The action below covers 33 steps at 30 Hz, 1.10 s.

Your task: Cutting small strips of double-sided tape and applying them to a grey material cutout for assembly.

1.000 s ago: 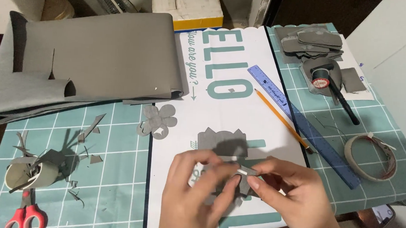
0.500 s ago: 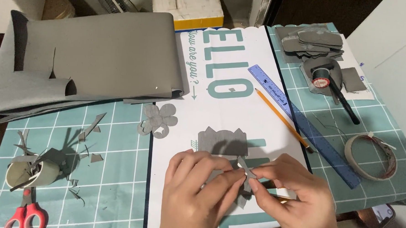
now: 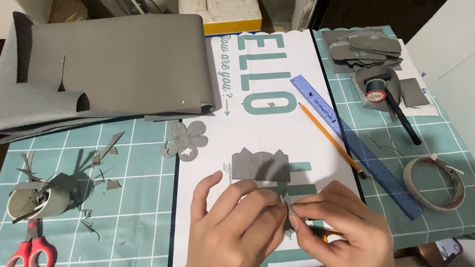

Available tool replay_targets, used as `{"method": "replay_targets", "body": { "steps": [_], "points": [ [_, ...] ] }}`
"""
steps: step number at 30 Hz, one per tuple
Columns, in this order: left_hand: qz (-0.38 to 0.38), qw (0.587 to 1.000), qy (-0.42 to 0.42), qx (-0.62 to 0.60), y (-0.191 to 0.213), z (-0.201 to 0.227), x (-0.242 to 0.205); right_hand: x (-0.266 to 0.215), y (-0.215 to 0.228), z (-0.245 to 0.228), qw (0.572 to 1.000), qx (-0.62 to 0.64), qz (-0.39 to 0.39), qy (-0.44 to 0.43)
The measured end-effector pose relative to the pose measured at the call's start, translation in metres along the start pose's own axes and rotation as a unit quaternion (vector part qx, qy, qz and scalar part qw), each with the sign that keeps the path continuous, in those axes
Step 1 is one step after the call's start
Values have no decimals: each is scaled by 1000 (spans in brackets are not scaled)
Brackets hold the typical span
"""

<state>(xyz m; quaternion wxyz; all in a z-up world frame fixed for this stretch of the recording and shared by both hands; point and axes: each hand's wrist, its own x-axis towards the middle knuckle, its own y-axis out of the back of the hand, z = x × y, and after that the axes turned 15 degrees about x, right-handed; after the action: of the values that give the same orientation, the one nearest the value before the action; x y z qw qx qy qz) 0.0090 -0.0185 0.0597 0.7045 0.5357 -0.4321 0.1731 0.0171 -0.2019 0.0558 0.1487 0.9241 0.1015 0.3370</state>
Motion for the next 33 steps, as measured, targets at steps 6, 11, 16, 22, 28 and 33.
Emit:
{"method": "replay_targets", "body": {
  "steps": [6,11,16,22,28,33],
  "points": [
    [-21,999,24,-25,-1,-1,-2,-10,2,1,996,40,22,-81],
    [-78,974,132,-165,0,-6,-6,-14,8,3,977,81,26,-195],
    [-128,922,239,-277,8,-11,-2,-16,10,7,956,146,11,-255],
    [-131,862,308,-381,20,-36,-7,-27,10,19,942,168,60,-284],
    [18,969,246,-29,101,-154,-71,-46,16,42,923,165,117,-329],
    [-85,898,395,171,127,-217,-105,-47,16,47,918,142,140,-343]
  ]
}}
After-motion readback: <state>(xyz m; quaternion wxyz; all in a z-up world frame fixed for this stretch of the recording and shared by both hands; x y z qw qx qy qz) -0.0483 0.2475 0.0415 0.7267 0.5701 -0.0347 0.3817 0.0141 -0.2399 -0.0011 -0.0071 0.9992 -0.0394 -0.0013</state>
